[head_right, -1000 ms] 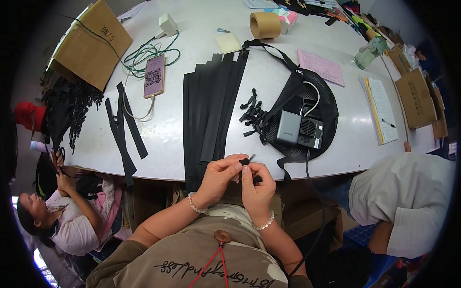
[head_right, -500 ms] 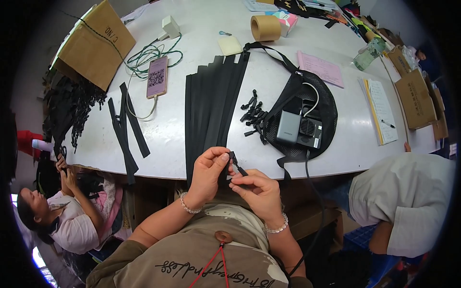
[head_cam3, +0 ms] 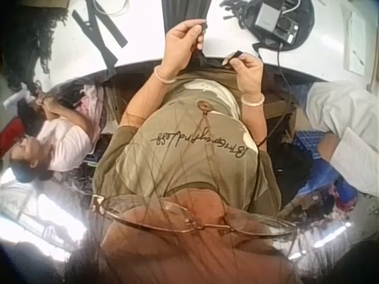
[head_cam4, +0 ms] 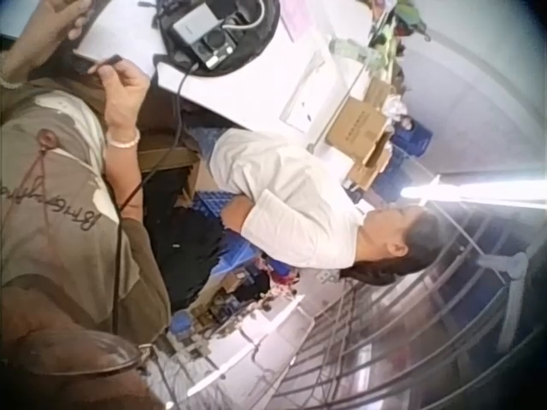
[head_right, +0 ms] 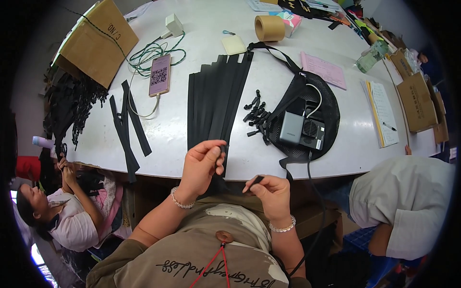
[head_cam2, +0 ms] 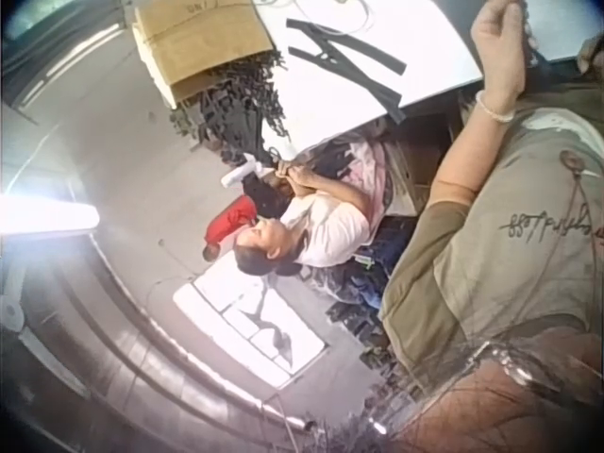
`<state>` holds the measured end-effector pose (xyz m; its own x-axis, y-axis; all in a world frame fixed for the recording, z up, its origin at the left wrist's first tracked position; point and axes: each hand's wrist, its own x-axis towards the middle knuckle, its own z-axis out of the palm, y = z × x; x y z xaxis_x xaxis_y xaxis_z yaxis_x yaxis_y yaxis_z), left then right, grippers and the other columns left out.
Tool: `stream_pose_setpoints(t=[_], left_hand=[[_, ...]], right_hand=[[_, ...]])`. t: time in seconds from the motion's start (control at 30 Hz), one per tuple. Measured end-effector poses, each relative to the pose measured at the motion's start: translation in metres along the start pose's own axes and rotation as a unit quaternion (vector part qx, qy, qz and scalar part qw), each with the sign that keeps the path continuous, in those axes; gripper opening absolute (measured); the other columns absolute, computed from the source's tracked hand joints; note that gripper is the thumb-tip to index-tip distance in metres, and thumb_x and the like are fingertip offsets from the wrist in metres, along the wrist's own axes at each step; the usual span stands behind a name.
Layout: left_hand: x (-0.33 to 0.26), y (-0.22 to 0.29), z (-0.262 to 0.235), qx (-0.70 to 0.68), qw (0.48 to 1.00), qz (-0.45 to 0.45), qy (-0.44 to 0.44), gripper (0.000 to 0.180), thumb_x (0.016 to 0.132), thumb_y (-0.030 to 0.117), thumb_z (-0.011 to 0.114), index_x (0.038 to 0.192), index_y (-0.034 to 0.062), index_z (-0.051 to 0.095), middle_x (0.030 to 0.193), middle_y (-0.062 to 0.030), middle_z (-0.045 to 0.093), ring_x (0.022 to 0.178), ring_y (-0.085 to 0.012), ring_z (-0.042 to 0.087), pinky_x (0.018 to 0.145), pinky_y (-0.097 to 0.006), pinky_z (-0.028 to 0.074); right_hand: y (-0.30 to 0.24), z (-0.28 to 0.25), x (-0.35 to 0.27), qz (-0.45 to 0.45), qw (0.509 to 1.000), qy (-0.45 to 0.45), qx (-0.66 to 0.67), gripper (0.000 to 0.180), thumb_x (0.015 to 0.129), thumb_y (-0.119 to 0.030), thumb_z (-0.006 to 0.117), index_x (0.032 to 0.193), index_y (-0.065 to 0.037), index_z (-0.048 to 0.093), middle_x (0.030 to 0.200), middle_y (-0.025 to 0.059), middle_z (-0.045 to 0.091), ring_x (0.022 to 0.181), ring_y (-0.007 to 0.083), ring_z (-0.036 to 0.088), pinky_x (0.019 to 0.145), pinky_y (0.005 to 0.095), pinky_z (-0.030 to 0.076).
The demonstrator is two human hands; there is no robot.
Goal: Manually attaching small plastic clips or buckles onto black straps at a factory workstation.
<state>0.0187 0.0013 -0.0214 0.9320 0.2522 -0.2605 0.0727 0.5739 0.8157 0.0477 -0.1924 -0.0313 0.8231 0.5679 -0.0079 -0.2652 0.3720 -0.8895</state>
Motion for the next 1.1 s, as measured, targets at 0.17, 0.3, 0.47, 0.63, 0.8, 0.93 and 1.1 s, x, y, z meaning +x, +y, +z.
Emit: stream_pose_setpoints(t=[0.17, 0.3, 0.47, 0.63, 0.8, 0.93, 1.1], left_hand=[[-0.01, 0.004, 0.01, 0.073, 0.993, 0.001, -0.09, 0.016, 0.09, 0.006, 0.054, 0.102, -0.0003, 0.062, 0.077, -0.0015, 0.056, 0.063, -0.0063, 0.052, 0.055, -0.021, 0.049], [-0.011, 0.005, 0.012, 0.088, 0.991, 0.006, -0.104, 0.015, 0.09, 0.006, 0.054, 0.1, -0.001, 0.063, 0.074, -0.0001, 0.055, 0.062, -0.0065, 0.052, 0.055, -0.021, 0.048], [-0.012, 0.002, 0.013, 0.102, 0.988, 0.001, -0.115, 0.015, 0.091, 0.008, 0.054, 0.098, -0.0005, 0.063, 0.076, -0.0007, 0.055, 0.06, -0.0069, 0.052, 0.054, -0.02, 0.045], [-0.016, -0.004, 0.015, 0.138, 0.984, 0.034, -0.105, 0.015, 0.092, 0.009, 0.051, 0.097, 0.0005, 0.063, 0.087, -0.0016, 0.056, 0.059, -0.005, 0.05, 0.053, -0.018, 0.041], [-0.017, -0.003, 0.015, 0.169, 0.979, 0.048, -0.105, 0.015, 0.092, 0.009, 0.051, 0.096, 0.0003, 0.062, 0.087, -0.0019, 0.054, 0.058, -0.0046, 0.05, 0.052, -0.018, 0.041], [-0.019, -0.003, 0.016, 0.186, 0.976, 0.056, -0.099, 0.015, 0.092, 0.009, 0.05, 0.096, 0.001, 0.062, 0.087, -0.0017, 0.052, 0.057, -0.0042, 0.049, 0.051, -0.018, 0.039], [-0.021, 0.0, 0.018, 0.228, 0.968, 0.063, -0.088, 0.014, 0.092, 0.008, 0.05, 0.096, 0.0026, 0.062, 0.085, -0.0015, 0.051, 0.056, -0.004, 0.048, 0.05, -0.019, 0.038]], right_hand=[[-0.011, 0.02, 0.012, 0.041, 0.99, 0.11, -0.075, 0.015, 0.083, -0.006, 0.06, 0.071, -0.001, 0.055, 0.067, 0.005, 0.057, 0.056, 0.009, 0.05, 0.051, 0.0195, 0.041], [-0.014, 0.03, 0.015, 0.042, 0.989, 0.121, -0.078, 0.021, 0.084, -0.002, 0.055, 0.063, -0.003, 0.049, 0.059, -0.0047, 0.042, 0.053, 0.0026, 0.038, 0.049, 0.0184, 0.03], [-0.002, 0.023, 0.014, 0.03, 0.993, 0.078, -0.08, 0.023, 0.08, 0.0, 0.052, 0.06, -0.004, 0.042, 0.059, -0.0047, 0.039, 0.054, 0.0022, 0.032, 0.049, 0.0198, 0.025], [-0.002, 0.027, 0.015, 0.017, 0.992, 0.068, -0.102, 0.025, 0.077, 0.001, 0.052, 0.057, -0.004, 0.038, 0.058, -0.0047, 0.038, 0.055, 0.0022, 0.031, 0.048, 0.0207, 0.024], [0.0, 0.025, 0.014, 0.012, 0.991, 0.067, -0.118, 0.025, 0.077, 0.002, 0.052, 0.057, -0.004, 0.039, 0.058, -0.0047, 0.039, 0.055, 0.0022, 0.031, 0.048, 0.0209, 0.024], [-0.001, 0.028, 0.014, 0.006, 0.989, 0.068, -0.13, 0.024, 0.077, 0.001, 0.053, 0.057, -0.004, 0.04, 0.057, -0.0051, 0.039, 0.055, 0.0018, 0.031, 0.047, 0.0207, 0.024], [-0.004, 0.028, 0.014, 0.023, 0.982, 0.073, -0.173, 0.025, 0.077, 0.001, 0.054, 0.058, -0.003, 0.04, 0.055, -0.0064, 0.038, 0.054, 0.001, 0.03, 0.046, 0.0205, 0.024]])
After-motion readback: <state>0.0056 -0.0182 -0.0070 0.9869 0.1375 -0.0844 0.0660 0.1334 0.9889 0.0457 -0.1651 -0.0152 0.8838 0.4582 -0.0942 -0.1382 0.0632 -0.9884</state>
